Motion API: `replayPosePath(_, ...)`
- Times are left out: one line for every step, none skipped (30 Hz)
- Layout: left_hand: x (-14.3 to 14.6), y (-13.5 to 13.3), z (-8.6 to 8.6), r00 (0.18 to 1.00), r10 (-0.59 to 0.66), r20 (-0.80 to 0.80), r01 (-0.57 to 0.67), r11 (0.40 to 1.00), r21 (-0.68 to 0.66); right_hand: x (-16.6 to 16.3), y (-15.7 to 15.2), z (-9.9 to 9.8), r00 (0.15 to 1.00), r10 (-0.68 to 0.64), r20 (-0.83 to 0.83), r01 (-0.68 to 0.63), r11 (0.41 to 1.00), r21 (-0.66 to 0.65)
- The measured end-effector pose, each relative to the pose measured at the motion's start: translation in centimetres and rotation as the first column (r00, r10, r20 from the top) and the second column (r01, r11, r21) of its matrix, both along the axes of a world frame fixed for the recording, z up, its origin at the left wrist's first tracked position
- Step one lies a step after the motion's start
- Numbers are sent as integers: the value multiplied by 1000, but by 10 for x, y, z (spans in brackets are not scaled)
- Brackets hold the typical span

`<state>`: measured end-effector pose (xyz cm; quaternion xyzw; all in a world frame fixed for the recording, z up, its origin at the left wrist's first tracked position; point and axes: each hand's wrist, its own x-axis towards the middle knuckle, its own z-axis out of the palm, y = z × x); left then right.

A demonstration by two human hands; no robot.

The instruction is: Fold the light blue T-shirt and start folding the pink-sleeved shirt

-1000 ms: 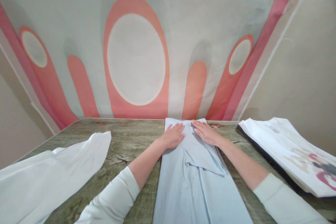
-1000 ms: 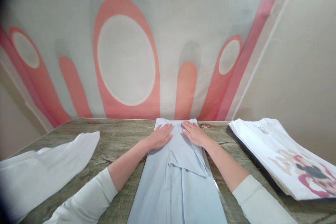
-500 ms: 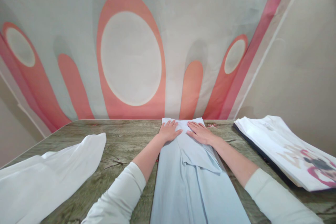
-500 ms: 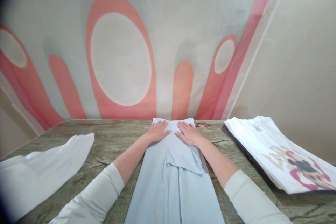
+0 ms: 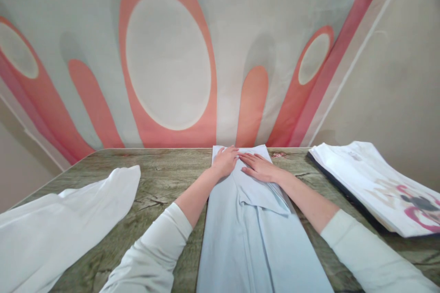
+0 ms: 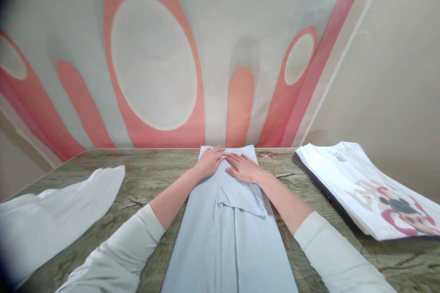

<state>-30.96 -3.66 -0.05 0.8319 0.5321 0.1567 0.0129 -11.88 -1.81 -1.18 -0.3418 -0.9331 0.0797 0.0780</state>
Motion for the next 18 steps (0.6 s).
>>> replayPosePath(3,-4,0,1000,-21,-17,21,999,-32,1,0,-1,1000,-3,-5,3,1000,6)
replayPosePath(5,-9,-1,999,-40,-38,37,997,-71,2,1,-2,1000,-10,-7,10,1000,10)
replayPosePath(6,-15,-2,996,-60,-59,53,993,-107,3,2,-4,1000,-22,-7,22,1000,13)
replayPosePath(7,-21,-3,994,-79,-80,68,989,-133,5,3,-5,999,-35,-6,35,999,14)
replayPosePath(7,-27,-5,990,-96,-101,80,985,-150,6,4,-7,999,-48,-4,48,999,13)
replayPosePath(6,-33,-7,987,-108,-121,88,983,-158,8,5,-8,998,-57,-1,57,998,10)
replayPosePath(4,-38,-8,984,-115,-139,92,983,-162,9,5,-9,998,-64,1,64,998,6)
replayPosePath(2,-42,-9,981,-115,-155,89,983,-163,9,6,-10,998,-68,2,68,998,2)
replayPosePath(-1,-45,-9,980,-110,-168,83,983,-164,10,7,-11,998,-70,3,70,998,-2)
replayPosePath(-4,-47,-9,978,-104,-179,74,983,-166,10,7,-12,997,-73,2,73,997,-4)
replayPosePath(-7,-49,-8,978,-97,-187,65,984,-168,11,7,-12,997,-81,-3,81,997,-2)
replayPosePath(-10,-50,-7,977,-86,-195,54,984,-168,11,7,-12,995,-95,-12,95,995,9)
replayPosePath(-12,-52,-5,976,-73,-205,38,985,-167,12,7,-12,993,-115,-30,116,993,30)
replayPosePath(-13,-55,-4,975,-52,-215,17,987,-162,13,7,-11,988,-141,-54,144,988,61)
replayPosePath(-13,-59,-3,974,-28,-225,-7,988,-154,15,6,-10,982,-170,-83,177,980,94)
replayPosePath(-14,-64,-1,972,-4,-236,-30,989,-142,17,5,-8,975,-195,-110,208,971,122)
replayPosePath(-13,-70,-1,970,15,-243,-47,991,-126,19,4,-7,968,-214,-130,231,963,138)
replayPosePath(-13,-79,0,969,24,-246,-53,993,-109,21,2,-5,965,-222,-139,242,960,141)
